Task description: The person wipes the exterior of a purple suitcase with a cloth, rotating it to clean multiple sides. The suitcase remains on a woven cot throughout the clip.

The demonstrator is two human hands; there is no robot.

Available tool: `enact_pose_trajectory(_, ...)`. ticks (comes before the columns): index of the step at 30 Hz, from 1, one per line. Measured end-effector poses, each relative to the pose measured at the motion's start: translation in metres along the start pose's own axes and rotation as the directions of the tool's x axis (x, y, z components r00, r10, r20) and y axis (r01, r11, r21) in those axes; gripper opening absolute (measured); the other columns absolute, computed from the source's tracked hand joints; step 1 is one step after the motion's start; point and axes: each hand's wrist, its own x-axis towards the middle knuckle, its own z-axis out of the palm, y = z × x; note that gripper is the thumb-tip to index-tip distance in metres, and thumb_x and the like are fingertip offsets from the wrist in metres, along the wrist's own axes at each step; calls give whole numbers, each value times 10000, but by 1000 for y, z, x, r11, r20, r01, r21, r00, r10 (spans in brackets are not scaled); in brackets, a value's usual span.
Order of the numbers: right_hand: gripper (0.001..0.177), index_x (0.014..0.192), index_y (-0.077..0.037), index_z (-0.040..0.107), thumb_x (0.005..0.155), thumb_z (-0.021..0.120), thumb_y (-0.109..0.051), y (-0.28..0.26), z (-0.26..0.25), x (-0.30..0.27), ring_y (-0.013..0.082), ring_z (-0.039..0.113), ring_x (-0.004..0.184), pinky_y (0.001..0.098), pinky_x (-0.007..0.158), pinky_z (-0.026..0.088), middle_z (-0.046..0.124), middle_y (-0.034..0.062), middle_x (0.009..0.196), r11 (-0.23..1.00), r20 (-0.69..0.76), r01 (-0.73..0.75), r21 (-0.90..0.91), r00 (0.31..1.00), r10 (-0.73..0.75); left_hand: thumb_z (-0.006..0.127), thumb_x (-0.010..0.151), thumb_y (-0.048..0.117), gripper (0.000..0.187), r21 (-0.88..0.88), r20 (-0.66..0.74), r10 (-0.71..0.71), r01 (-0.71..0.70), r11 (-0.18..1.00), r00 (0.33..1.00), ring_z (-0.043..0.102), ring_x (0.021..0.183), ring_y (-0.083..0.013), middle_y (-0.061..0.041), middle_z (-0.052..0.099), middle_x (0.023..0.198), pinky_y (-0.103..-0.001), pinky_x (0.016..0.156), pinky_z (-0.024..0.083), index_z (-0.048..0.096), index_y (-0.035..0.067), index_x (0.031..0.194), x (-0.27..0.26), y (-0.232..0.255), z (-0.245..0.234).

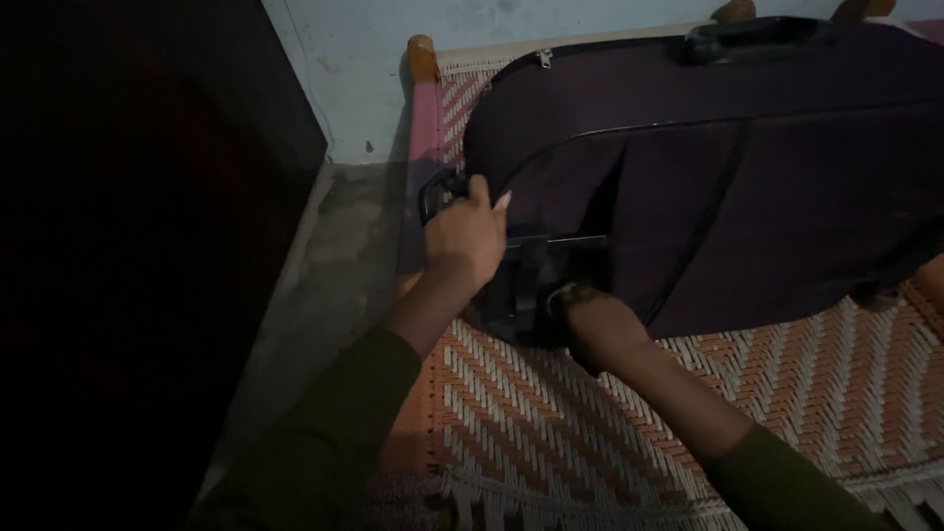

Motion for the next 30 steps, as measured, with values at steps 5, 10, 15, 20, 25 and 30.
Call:
enact_pose_trajectory(5,300,1205,-56,674,926,706,-163,24,-40,-45,297,737,1026,384,887,597,728,170,1143,955,146,-173,241,979,140,361,1082,431,396,14,33,-36,35,999,999,735,796,-382,-207,708,875,-502,696,583,443,60,1194,-3,1,-2)
enact_pose_trajectory(10,187,1004,-48,743,958,595,-153,136,-10,-38,254,751,819,376,752,613,776,143,954,969,32,-120,216,993,116,388,1077,425,404,7,-89,26,-26,1000,996,728,772,-383,-208,704,873,-496,660,585,446,40,1183,-6,-15,24)
enact_pose_trajectory(15,243,1035,-50,725,1002,538,-202,218,12,-38,220,699,750,349,717,562,742,125,886,990,26,-142,-13,989,143,429,1074,401,375,22,-113,51,-49,999,992,720,768,-379,-207,699,875,-493,643,576,449,37,1162,-8,-12,21)
enact_pose_trajectory(20,256,1089,74,695,876,647,-59,245,40,-39,298,686,700,446,637,563,733,228,874,654,-23,-350,670,872,489,433,1071,402,373,33,-108,49,-45,998,993,724,764,-364,-202,696,876,-482,634,580,456,42,1164,-14,-7,23)
enact_pose_trajectory(25,306,1039,145,632,801,666,-45,257,92,-13,298,653,747,457,644,548,694,218,858,528,-194,-175,831,798,571,451,1072,408,391,48,-140,53,-47,998,989,716,712,-361,-192,696,843,-476,605,578,469,32,1180,-12,-14,29)
enact_pose_trajectory(30,313,1052,83,741,762,641,16,210,60,-24,314,713,769,410,714,546,732,279,908,563,-355,-103,820,680,641,520,1068,385,369,114,-315,221,-195,974,923,691,578,-324,-157,676,697,-426,500,553,538,20,1116,-7,-30,44)
